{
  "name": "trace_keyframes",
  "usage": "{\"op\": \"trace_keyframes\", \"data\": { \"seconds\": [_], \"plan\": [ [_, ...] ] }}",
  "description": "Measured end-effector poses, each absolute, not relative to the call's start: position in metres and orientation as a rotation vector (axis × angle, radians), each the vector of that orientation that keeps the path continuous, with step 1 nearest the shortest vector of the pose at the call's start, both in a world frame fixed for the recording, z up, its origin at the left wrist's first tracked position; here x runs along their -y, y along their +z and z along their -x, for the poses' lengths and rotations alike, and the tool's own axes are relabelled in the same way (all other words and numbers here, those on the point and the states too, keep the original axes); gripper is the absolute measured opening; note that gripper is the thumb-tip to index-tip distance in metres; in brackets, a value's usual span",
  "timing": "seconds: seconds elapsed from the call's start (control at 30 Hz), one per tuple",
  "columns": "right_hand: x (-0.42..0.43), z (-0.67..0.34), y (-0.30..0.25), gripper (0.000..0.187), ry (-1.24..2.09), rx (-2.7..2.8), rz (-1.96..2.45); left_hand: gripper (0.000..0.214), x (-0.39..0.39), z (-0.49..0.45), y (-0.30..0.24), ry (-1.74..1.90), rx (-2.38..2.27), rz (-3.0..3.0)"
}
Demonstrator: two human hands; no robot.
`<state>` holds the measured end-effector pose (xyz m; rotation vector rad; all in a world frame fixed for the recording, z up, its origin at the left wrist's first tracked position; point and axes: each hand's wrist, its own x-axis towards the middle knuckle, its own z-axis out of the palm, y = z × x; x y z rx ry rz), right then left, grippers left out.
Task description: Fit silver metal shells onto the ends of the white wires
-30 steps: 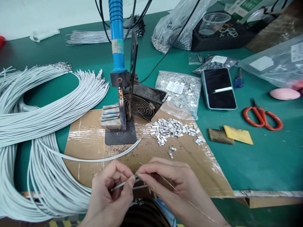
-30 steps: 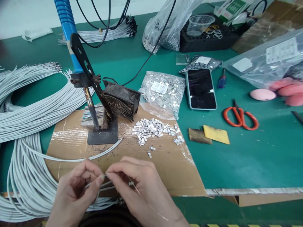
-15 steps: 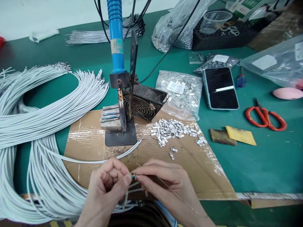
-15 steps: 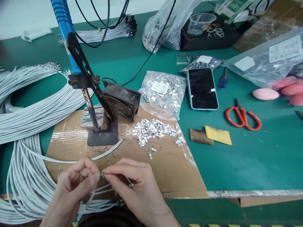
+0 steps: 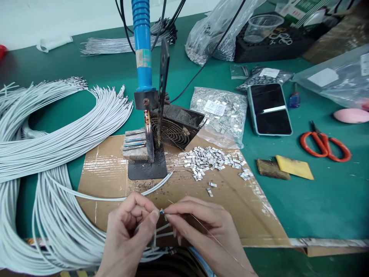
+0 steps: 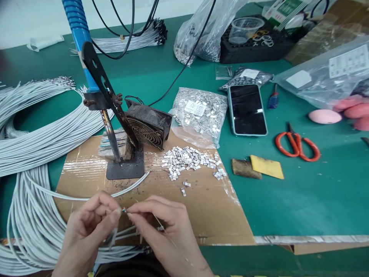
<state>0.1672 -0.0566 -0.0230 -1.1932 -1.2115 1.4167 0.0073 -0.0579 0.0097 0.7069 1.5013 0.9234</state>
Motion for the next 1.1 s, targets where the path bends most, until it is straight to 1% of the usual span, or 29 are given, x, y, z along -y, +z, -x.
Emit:
{"op": "trace_keyframes", "data": {
  "seconds": [0.23,0.87,1.1],
  "plan": [
    [0.0621,-0.1672,-0.0257,0.016,1.461,1.131,1.183,0.035,0.0576,-0.0084,0.012,0.915,-1.508,-0.692],
    [0.065,-0.162,-0.0219,0.009,1.535,0.886,1.216,0.034,0.0583,-0.0091,0.0125,0.917,-1.508,-0.695],
    [0.0657,-0.1588,-0.0228,0.009,1.502,0.931,1.206,0.034,0.0589,-0.009,0.0123,0.912,-1.513,-0.701]
  ]
}}
